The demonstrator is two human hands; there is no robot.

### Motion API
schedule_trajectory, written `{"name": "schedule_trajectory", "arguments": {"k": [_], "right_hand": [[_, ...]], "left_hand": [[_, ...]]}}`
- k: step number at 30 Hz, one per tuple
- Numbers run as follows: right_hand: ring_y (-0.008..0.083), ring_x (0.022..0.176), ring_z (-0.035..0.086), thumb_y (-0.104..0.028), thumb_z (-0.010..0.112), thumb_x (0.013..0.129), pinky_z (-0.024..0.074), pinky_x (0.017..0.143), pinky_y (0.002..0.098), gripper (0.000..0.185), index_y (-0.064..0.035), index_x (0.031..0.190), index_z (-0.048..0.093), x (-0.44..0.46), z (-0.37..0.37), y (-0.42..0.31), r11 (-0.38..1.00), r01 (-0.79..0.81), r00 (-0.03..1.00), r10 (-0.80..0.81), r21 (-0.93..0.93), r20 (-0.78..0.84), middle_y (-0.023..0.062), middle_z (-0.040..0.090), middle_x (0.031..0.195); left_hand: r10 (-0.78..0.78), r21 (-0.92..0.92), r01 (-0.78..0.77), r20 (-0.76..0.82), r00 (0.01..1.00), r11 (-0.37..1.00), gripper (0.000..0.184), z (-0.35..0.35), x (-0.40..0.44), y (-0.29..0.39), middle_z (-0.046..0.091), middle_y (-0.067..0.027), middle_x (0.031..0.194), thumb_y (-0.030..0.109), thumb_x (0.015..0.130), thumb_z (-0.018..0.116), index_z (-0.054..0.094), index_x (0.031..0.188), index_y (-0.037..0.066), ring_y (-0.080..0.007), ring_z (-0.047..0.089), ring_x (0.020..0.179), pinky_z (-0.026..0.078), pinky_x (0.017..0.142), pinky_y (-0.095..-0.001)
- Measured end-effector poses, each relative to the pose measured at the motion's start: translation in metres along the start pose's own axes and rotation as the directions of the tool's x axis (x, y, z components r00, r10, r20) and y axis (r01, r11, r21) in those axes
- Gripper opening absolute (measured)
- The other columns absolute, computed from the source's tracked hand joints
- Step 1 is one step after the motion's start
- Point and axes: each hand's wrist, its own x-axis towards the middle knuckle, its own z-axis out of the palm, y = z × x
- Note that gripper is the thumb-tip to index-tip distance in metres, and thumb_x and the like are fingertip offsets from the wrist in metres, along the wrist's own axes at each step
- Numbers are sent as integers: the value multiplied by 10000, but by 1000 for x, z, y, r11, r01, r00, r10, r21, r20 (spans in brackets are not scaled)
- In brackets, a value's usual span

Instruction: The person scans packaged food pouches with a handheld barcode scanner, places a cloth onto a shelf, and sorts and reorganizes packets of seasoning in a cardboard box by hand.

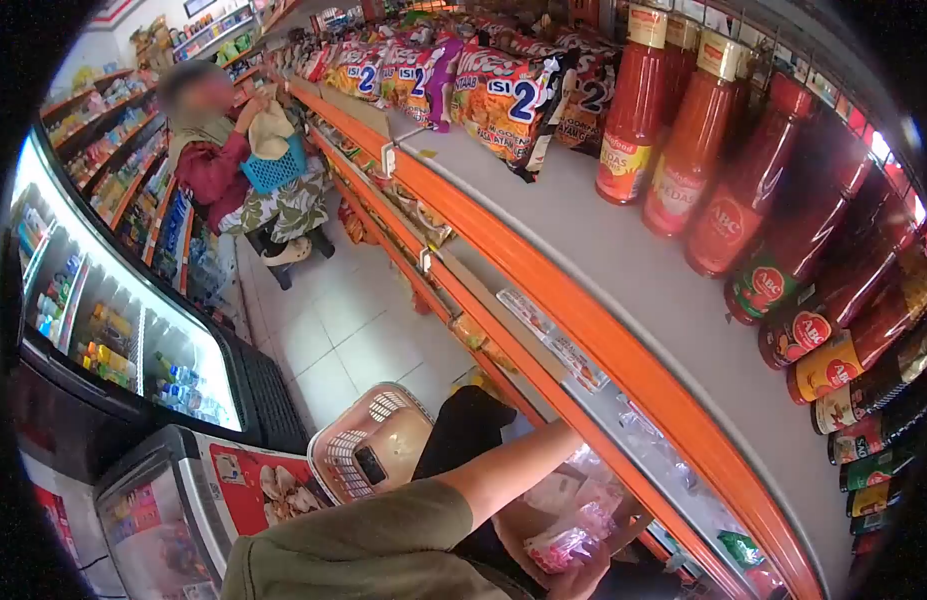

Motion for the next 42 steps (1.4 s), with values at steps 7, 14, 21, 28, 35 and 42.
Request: {"name": "schedule_trajectory", "arguments": {"k": [7,14,21,28,35,42], "right_hand": [[201,1022,497,-58,459,915,408,885,317,391,-1,1288,357,-5,-1,-6,978,-177,983,182,112,-36,129,463,1216],[197,1003,513,11,439,869,427,850,292,393,-1,1260,411,-5,-7,8,980,-197,979,198,-20,46,121,500,1159],[203,976,527,-71,500,851,431,824,291,412,-16,1251,417,3,-6,25,980,-172,978,182,-96,102,123,510,1124],[408,1197,360,-130,652,725,321,1007,437,631,-16,1277,369,11,-30,1,883,-36,982,119,-467,148,241,379,1291],[371,1217,338,-364,751,621,251,1030,480,921,-81,1366,289,49,-60,5,678,159,979,-14,-718,203,183,360,1313],[370,1215,374,-470,736,634,307,1015,453,908,-47,1334,341,114,-29,60,645,482,840,-148,-593,522,194,387,1318]], "left_hand": [[166,236,-160,-6,986,959,554,12,21,29,517,-149,1086,498,861,498,477,1164,34,-277,495,1002,398,896,-422],[342,440,-319,29,939,839,567,30,40,70,499,-166,1112,492,864,499,462,1179,22,-286,477,1030,383,912,-421],[489,635,-439,109,865,635,581,38,33,129,480,-182,1138,487,867,499,447,1193,10,-295,459,1058,368,928,-420],[208,848,-283,209,955,447,605,37,-141,25,344,-242,1243,398,875,536,357,1251,-40,-335,338,1165,279,991,-408],[-372,696,-670,711,596,257,432,33,-248,93,446,-211,1129,226,795,628,473,1148,33,-368,472,1058,396,896,-423],[-722,780,-622,465,512,61,754,11,-287,44,456,-231,1195,393,722,693,349,1252,-20,-360,504,1067,439,871,-383]]}}
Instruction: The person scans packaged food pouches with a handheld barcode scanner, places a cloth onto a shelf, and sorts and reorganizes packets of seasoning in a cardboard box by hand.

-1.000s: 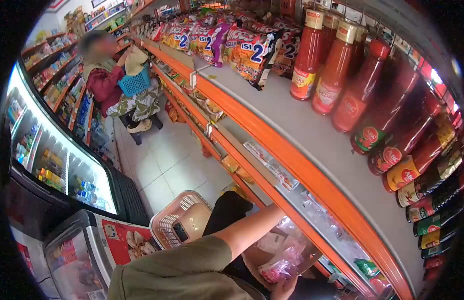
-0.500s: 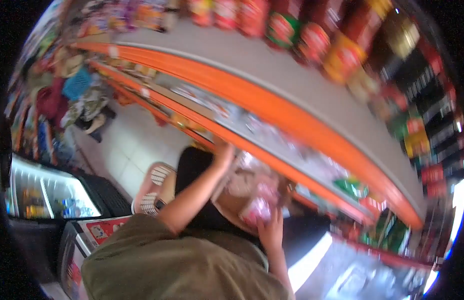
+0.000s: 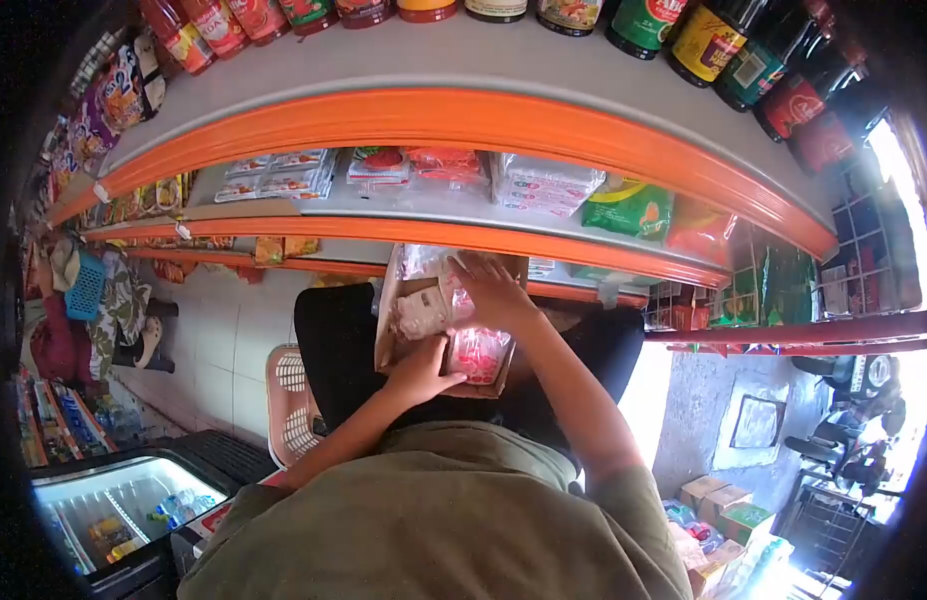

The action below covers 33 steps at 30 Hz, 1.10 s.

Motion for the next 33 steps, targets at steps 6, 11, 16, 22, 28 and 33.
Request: {"name": "schedule_trajectory", "arguments": {"k": [6,11,16,22,28,33], "right_hand": [[368,1084,499,-667,555,703,400,915,444,788,-8,1136,548,23,0,-3,971,-236,905,201,48,375,205,524,1159],[378,1121,475,-592,691,625,386,949,444,871,-13,1229,449,-22,-20,-34,981,-192,878,162,20,451,259,487,1171],[271,821,628,-117,563,737,522,654,343,361,-21,1073,473,-43,-3,-79,971,-169,957,203,-169,208,129,617,815],[254,828,614,-153,577,751,507,690,361,391,-16,1100,467,-56,-18,-87,985,-172,969,170,-9,179,128,607,897],[331,884,591,-163,613,756,484,766,397,396,-16,1106,500,2,38,3,922,-202,978,169,329,125,135,599,1030],[310,929,567,-124,621,720,451,830,385,434,-39,1128,500,55,76,-45,958,69,970,-129,277,204,137,594,971]], "left_hand": [[-52,-58,53,23,998,997,826,17,7,-9,431,-276,1208,452,692,690,319,1249,-31,-396,509,1046,465,816,-434],[-3,-190,-9,-62,998,982,924,7,11,-6,409,-286,1216,372,637,769,255,1303,-10,-411,472,1094,418,906,-433],[25,-346,-62,-111,993,936,1080,-1,15,-3,322,-245,1322,316,571,825,164,1382,52,-385,378,1211,349,991,-416],[140,-438,-109,39,989,892,894,22,15,-34,283,-165,1369,286,555,827,381,1307,100,-348,398,1211,372,984,-401],[236,-331,-234,-33,971,914,793,6,12,-12,323,-178,1316,286,544,824,454,1231,146,-353,469,1121,430,913,-393],[123,-121,-121,6,992,985,726,-9,0,7,393,-195,1300,358,583,801,509,1199,104,-347,425,1173,384,945,-399]]}}
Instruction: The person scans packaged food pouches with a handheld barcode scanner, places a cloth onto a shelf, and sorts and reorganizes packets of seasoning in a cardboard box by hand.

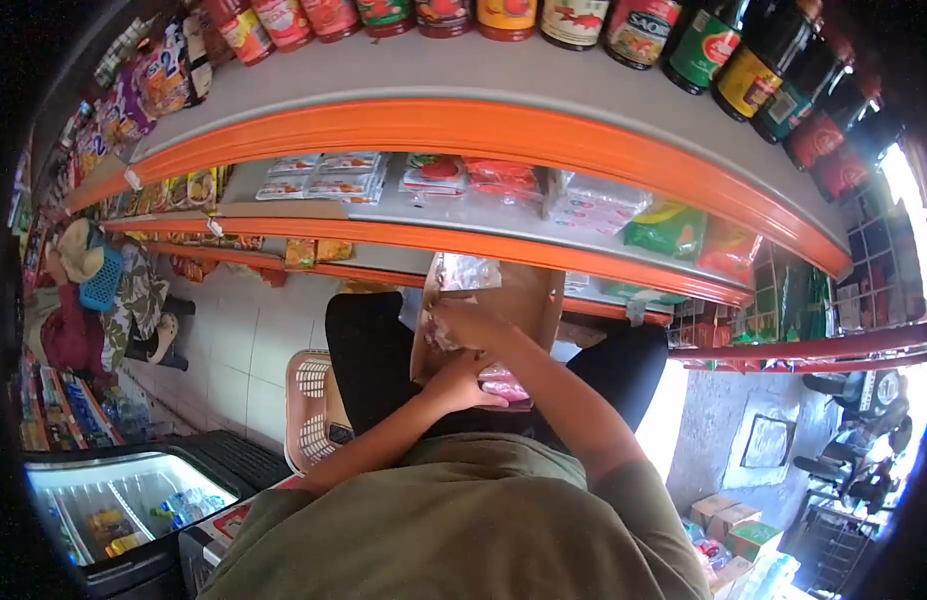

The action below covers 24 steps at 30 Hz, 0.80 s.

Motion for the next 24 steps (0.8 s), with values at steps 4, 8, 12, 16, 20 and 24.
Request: {"name": "schedule_trajectory", "arguments": {"k": [4,8,12,16,20,24], "right_hand": [[275,961,555,-101,632,696,431,851,411,448,-60,1122,501,11,7,-28,939,-85,996,71,-334,-55,129,586,979],[278,959,558,-156,630,720,403,884,436,326,-70,1028,566,9,-17,-19,871,-221,928,327,-440,182,124,583,1015],[297,922,584,-229,639,758,419,888,407,236,-71,934,637,-2,-35,14,877,-324,907,180,-356,-382,144,620,945],[303,904,597,-273,640,784,455,843,382,254,-88,958,647,15,-58,35,943,-325,906,289,-68,-309,153,620,983],[306,971,574,-294,684,748,457,849,379,276,-157,987,668,30,-47,52,974,-151,988,154,167,-1,146,578,1099],[327,1149,441,-328,719,698,405,918,405,234,-175,874,709,18,-30,60,990,-121,990,115,-70,-84,143,446,1261]], "left_hand": [[-3,-126,12,69,998,992,767,6,3,-13,450,-237,1231,355,557,791,503,1221,104,-389,490,1074,424,889,-397],[30,-94,-32,-17,999,995,800,2,0,-7,367,-186,1322,385,561,791,470,1264,179,-369,478,1093,428,891,-395],[173,-110,-184,-99,980,977,803,5,3,-5,273,-151,1388,401,603,770,415,1309,259,-385,444,1127,416,897,-467],[84,261,-69,-46,995,963,681,-4,1,10,203,-82,1452,356,710,701,389,1315,371,-447,311,1222,297,896,-655],[183,452,-122,-93,979,884,616,0,0,5,213,10,1468,292,739,667,419,1293,393,-457,263,1249,242,911,-683],[32,79,-26,-85,996,997,565,5,5,-8,430,-27,1333,239,765,665,446,1285,235,-353,395,1195,327,952,-521]]}}
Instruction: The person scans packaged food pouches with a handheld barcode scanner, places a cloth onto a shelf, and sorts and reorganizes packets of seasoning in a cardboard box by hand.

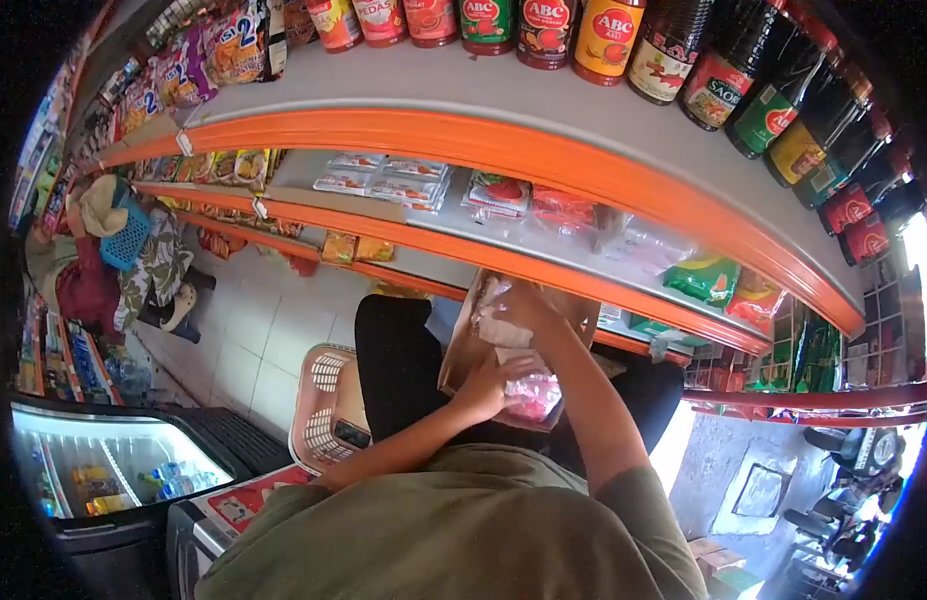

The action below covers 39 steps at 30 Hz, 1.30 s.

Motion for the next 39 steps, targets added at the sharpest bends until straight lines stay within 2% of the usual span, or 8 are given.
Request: {"name": "schedule_trajectory", "arguments": {"k": [5,9,11,20,26,30,34,39], "right_hand": [[338,1116,458,-335,712,713,369,952,415,257,-147,889,704,-31,-13,10,981,-189,981,190,29,-34,173,477,1214],[360,1125,448,-339,695,734,353,965,420,259,-123,878,698,-65,-3,21,945,-177,966,221,276,-137,195,471,1224],[376,1143,428,-320,684,739,347,962,447,238,-126,877,688,-68,7,9,921,-302,908,357,246,-221,211,454,1243],[331,1065,494,-266,622,773,354,938,437,185,-112,870,653,-60,29,-1,863,-442,841,494,246,-220,155,558,1047],[344,1076,498,-263,598,793,388,916,436,240,-124,981,652,-65,19,-8,898,-413,873,438,152,-214,191,540,1151],[332,1062,509,-290,624,775,390,904,428,251,-119,955,661,-64,28,-7,851,-435,840,501,293,-210,175,576,1074],[329,1047,519,-306,643,769,407,888,427,263,-98,930,666,-67,41,-1,936,-341,790,237,-84,-565,150,610,1028],[321,1075,508,-318,618,793,351,951,441,290,-98,980,651,-65,55,14,919,-382,829,388,99,-403,154,612,1036]], "left_hand": [[-121,-831,80,16,993,550,353,5,0,-21,613,-98,1058,248,877,573,534,1148,24,-214,571,999,416,907,-338],[-416,-936,316,229,880,154,419,-37,-18,-9,573,-84,1128,341,920,492,481,1211,40,-186,540,1055,403,942,-333],[-473,-997,28,62,879,-79,517,-52,-27,-10,520,-82,1206,436,930,409,393,1284,60,-189,511,1105,386,974,-340],[-584,-693,-714,-621,523,99,644,-217,-26,-11,396,-54,1346,547,887,369,281,1367,126,-211,396,1232,304,1051,-368],[-544,-385,-568,-828,-135,727,643,-292,5,-27,496,-92,1197,505,903,429,365,1268,-19,-175,503,1059,382,943,-347],[-498,-185,-688,-819,-287,701,583,-320,43,-49,511,-98,1190,466,911,450,392,1254,-1,-181,518,1027,398,913,-353],[-546,-195,-750,-799,-252,632,512,-333,66,-90,501,-120,1216,382,930,456,414,1242,-22,-208,511,1071,386,927,-347],[-185,-111,298,-955,233,948,522,-343,71,-100,569,-218,1130,347,870,517,432,1257,8,-361,525,1047,380,921,-377]]}}
